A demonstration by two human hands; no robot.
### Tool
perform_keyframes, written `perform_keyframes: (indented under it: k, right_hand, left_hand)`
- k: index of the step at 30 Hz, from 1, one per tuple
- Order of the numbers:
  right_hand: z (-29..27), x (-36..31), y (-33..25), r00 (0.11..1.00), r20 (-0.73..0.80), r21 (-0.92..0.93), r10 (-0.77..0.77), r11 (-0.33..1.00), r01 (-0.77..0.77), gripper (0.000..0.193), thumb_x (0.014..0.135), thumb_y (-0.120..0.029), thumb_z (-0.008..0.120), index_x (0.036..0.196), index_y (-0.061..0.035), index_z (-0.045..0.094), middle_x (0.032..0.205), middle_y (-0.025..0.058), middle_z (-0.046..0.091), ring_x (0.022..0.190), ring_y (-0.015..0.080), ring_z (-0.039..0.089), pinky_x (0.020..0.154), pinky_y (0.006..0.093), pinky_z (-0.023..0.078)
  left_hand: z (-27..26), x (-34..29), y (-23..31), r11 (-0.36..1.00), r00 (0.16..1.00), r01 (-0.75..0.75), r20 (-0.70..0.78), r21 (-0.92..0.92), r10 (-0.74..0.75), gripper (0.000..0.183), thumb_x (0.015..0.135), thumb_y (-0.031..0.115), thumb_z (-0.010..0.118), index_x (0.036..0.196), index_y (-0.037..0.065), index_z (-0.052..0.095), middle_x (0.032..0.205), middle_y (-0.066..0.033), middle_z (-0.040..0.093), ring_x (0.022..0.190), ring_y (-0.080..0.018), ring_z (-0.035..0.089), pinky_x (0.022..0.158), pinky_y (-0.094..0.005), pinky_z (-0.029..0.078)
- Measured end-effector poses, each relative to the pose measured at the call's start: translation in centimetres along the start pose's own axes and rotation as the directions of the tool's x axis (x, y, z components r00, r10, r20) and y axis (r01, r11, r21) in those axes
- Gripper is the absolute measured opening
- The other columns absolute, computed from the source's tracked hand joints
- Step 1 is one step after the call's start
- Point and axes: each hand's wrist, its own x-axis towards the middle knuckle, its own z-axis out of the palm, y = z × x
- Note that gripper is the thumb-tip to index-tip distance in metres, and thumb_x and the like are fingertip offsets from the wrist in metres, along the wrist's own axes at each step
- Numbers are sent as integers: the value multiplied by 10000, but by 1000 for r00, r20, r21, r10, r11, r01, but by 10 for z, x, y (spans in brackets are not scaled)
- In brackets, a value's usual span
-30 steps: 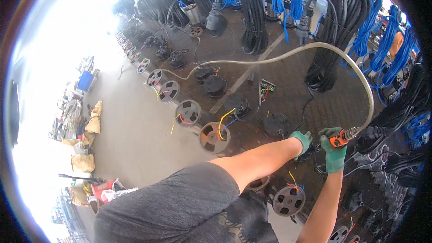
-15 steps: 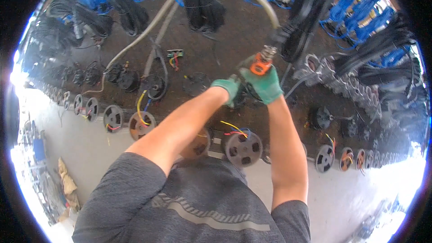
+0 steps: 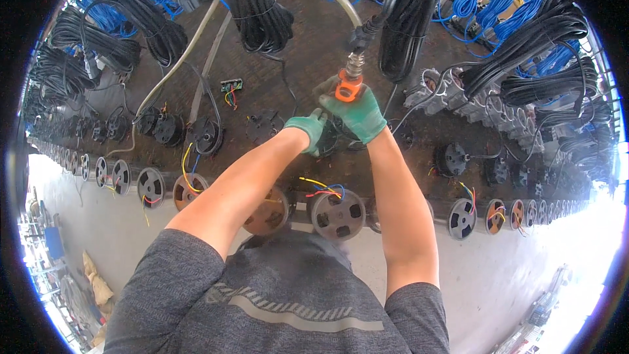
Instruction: The person uses a power nut runner to tighten fasteners on a series of industrial pump components arranged in rows on a workbench.
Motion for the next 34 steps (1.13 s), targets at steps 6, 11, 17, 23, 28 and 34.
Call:
perform_keyframes:
  k: [6, 11, 17, 23, 28, 34]
  right_hand:
    - [10, -6, -4, 998, -44, -52, -42, 998, 40, 298, 876, 12, 784, 1164, -17, 708, 1008, 18, 739, 934, 107, 684, 840, 290, 577]
    - [35, -37, -7, 989, 20, -201, -144, 969, 145, 269, 880, 24, 765, 1138, -4, 695, 1104, 70, 736, 1033, 146, 679, 927, 306, 555]
    - [54, -69, -2, 955, -238, -473, -176, 880, 45, 339, 833, -3, 817, 1151, -66, 718, 1059, 36, 748, 983, 124, 675, 881, 303, 553]
    - [8, -59, -18, 691, -684, 366, 234, 929, 48, 272, 870, -48, 797, 1111, -89, 680, 960, 22, 678, 826, 172, 648, 688, 356, 577]
    - [34, -87, -18, 738, -673, 155, 50, 985, 74, 312, 883, -24, 785, 1169, -44, 663, 1017, 56, 707, 905, 159, 667, 812, 332, 585]
    - [52, -89, -38, 828, -533, 63, -174, 968, 244, 293, 926, -40, 770, 1197, -9, 661, 1145, 118, 747, 1026, 164, 693, 923, 321, 568]
  left_hand:
    - [-4, -7, 0, 1000, 1000, -17, -26, 4, 18, 1203, 710, 406, 907, 1665, 102, 242, 1747, -131, 210, 1411, -314, 552, 1098, -458, 525]
    - [-15, -7, 3, 999, 992, -3, 125, 44, -3, 1122, 777, 406, 859, 1671, 131, 239, 1747, -115, 215, 1440, -294, 523, 1125, -451, 505]
    - [-16, -9, -2, 989, 983, -88, 168, 115, 68, 1065, 839, 503, 777, 1679, 155, 222, 1761, -137, 142, 1476, -291, 484, 1150, -455, 484]
    - [-14, -23, 5, 1000, 1000, -11, -6, -8, 11, 1232, 723, 379, 932, 1673, 81, 205, 1758, -151, 133, 1425, -336, 532, 1115, -453, 510]
    - [-19, -24, 4, 999, 999, -30, 28, 37, 29, 1195, 730, 421, 873, 1678, 110, 216, 1763, -133, 144, 1485, -300, 474, 1128, -452, 504]
    - [-27, 5, 3, 992, 952, -126, 284, 14, 117, 1102, 805, 413, 814, 1687, 169, 202, 1767, -134, 119, 1534, -280, 401, 1157, -468, 476]
